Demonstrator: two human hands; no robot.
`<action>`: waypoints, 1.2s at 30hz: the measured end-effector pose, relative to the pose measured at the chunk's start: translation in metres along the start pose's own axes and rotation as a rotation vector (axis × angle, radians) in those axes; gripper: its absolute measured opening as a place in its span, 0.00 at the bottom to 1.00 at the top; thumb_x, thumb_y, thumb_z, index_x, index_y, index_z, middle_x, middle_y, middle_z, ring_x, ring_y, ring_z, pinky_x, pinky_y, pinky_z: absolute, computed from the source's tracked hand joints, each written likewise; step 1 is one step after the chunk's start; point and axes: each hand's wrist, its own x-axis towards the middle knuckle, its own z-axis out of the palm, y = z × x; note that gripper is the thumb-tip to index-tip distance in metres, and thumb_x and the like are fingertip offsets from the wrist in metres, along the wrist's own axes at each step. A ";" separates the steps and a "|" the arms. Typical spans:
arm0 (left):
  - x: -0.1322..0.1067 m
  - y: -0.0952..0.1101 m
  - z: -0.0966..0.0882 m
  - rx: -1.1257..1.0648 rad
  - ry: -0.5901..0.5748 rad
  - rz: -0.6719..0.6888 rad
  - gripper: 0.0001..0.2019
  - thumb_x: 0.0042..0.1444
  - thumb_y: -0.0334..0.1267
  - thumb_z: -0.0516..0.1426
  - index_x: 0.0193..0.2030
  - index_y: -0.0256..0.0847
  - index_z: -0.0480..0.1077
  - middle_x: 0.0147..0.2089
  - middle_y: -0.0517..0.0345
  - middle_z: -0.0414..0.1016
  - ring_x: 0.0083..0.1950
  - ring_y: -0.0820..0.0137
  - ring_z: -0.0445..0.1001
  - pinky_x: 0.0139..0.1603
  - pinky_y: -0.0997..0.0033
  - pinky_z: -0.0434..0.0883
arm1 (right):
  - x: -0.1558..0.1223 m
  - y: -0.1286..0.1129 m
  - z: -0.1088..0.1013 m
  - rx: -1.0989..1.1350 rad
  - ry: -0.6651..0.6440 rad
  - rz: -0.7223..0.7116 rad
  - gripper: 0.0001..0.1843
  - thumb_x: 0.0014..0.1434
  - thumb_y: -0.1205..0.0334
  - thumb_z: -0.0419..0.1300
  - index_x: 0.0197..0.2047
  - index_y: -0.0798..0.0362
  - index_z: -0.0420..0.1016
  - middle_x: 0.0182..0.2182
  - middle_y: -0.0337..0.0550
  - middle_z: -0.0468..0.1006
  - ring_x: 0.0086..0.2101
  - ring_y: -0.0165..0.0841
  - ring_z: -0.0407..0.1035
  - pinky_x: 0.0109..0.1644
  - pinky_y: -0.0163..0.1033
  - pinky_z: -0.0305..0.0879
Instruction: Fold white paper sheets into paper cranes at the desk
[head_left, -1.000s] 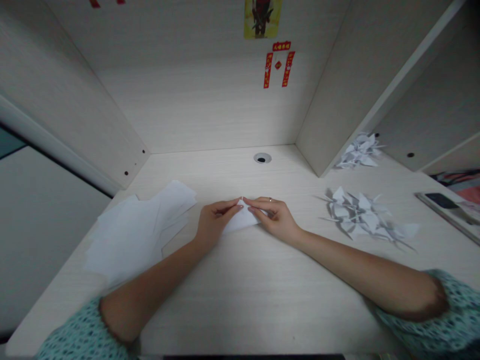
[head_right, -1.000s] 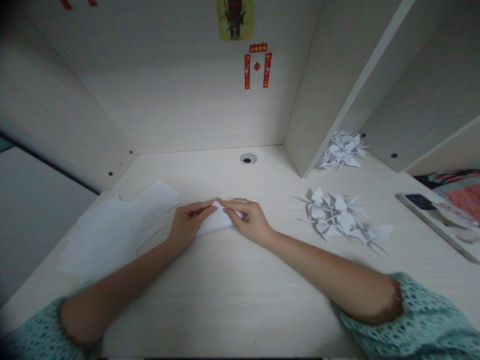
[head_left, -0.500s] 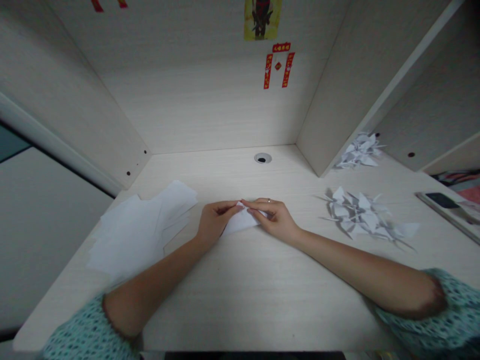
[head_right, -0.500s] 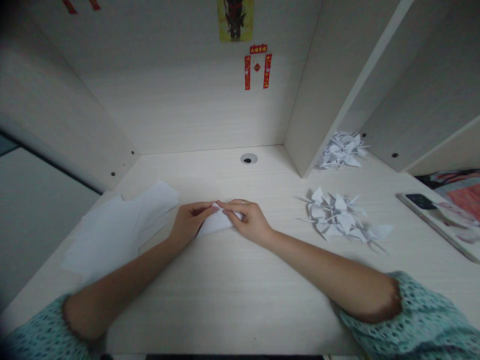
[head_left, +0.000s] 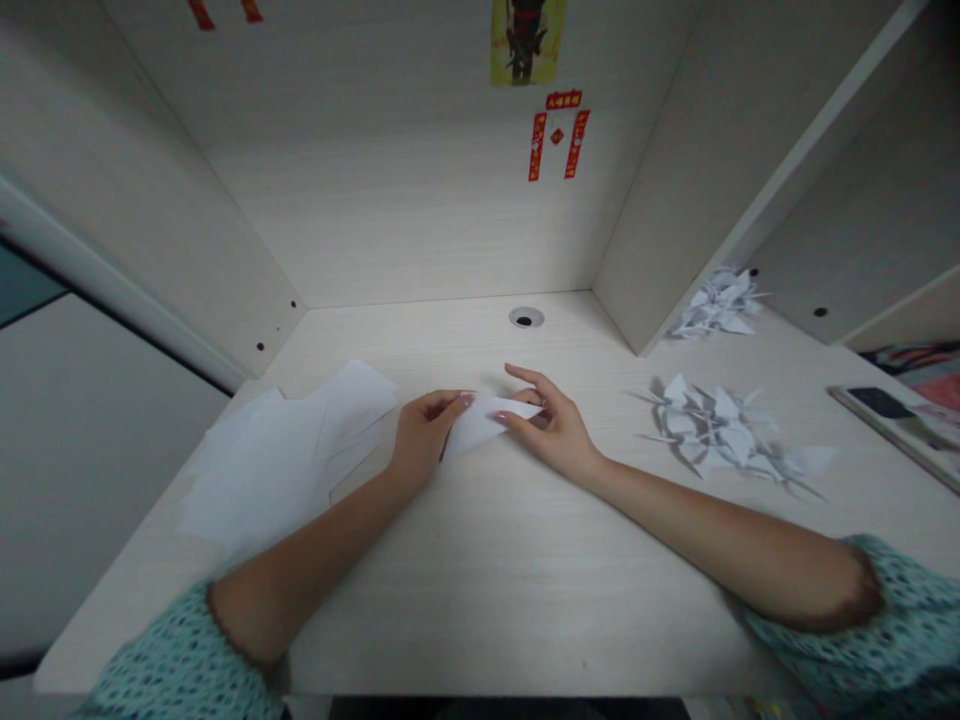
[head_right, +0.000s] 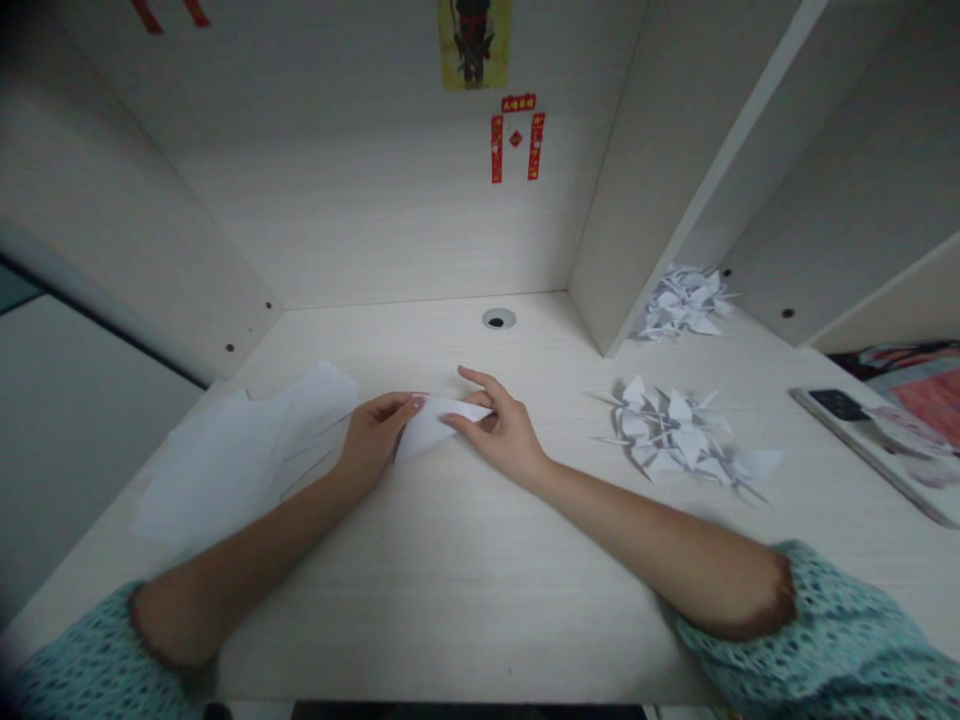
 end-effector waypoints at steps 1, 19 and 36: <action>0.001 -0.001 0.000 -0.034 0.032 0.001 0.13 0.46 0.46 0.64 0.33 0.39 0.79 0.34 0.56 0.80 0.34 0.70 0.72 0.36 0.72 0.66 | 0.001 -0.001 0.001 0.041 0.014 0.015 0.37 0.49 0.54 0.67 0.61 0.48 0.61 0.27 0.35 0.75 0.26 0.28 0.67 0.31 0.34 0.63; -0.015 -0.003 0.011 -0.060 0.003 0.222 0.11 0.52 0.44 0.60 0.26 0.40 0.68 0.28 0.60 0.72 0.29 0.74 0.66 0.32 0.75 0.63 | -0.003 -0.007 0.016 0.074 -0.031 0.224 0.18 0.47 0.47 0.67 0.32 0.54 0.80 0.28 0.43 0.79 0.29 0.35 0.70 0.31 0.38 0.63; -0.008 0.006 0.007 -0.171 0.070 0.039 0.12 0.48 0.43 0.61 0.21 0.40 0.66 0.21 0.64 0.63 0.25 0.75 0.60 0.29 0.74 0.59 | 0.005 -0.009 0.006 0.199 -0.162 0.339 0.20 0.46 0.43 0.65 0.24 0.53 0.80 0.23 0.40 0.76 0.26 0.31 0.66 0.29 0.34 0.58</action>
